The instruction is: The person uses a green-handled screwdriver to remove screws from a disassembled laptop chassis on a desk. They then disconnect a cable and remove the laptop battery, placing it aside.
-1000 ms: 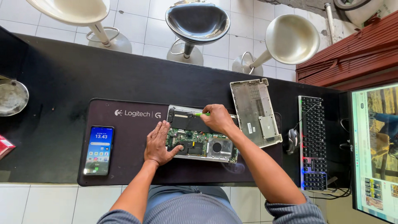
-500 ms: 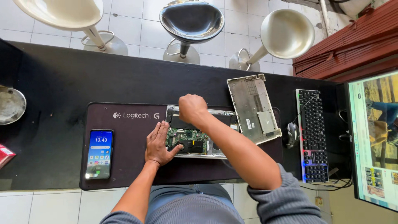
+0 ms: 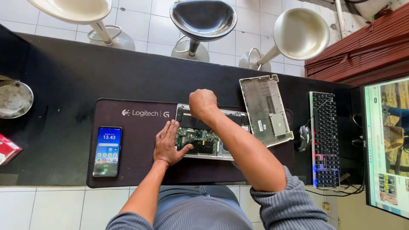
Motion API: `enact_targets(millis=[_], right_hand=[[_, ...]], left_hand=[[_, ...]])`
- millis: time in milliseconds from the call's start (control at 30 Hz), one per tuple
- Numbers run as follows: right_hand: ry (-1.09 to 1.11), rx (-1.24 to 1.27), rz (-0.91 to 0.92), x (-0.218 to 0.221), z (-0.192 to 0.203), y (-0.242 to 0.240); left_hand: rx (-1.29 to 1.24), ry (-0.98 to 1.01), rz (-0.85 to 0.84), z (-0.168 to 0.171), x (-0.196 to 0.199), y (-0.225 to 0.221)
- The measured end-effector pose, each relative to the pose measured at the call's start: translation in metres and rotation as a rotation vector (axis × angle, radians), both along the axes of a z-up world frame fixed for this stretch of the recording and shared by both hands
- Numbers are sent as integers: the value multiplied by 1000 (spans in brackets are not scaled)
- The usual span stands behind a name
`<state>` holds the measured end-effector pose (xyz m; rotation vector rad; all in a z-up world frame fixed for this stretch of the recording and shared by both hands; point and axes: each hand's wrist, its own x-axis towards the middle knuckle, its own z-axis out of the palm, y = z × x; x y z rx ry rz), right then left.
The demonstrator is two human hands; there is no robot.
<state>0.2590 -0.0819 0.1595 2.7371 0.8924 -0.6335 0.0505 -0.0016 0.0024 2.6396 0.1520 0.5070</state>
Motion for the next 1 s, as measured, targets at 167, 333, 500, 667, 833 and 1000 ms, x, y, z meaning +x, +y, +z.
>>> enact_targets(millis=[167,333,500,667,833,1000], right_hand=[[-74,90,185,-4,-9,-12],[-99,135,228,-8,-20,-10],[-27,147,114,-7,2,-10],[-24,-32,9,2,-26,-14],[-96,73,106,6,-31,-25],[-269,152,137,5,-53,-27]], left_hand=[[3,-14,-2,0,1,-1],[18,-9,-7,-3,-1,0],[5,-18,-7,-1,-1,1],[19,0,-15,-3,-1,2],[22,26,-22,-2,1,1],[3,30,-24,-1,1,2]])
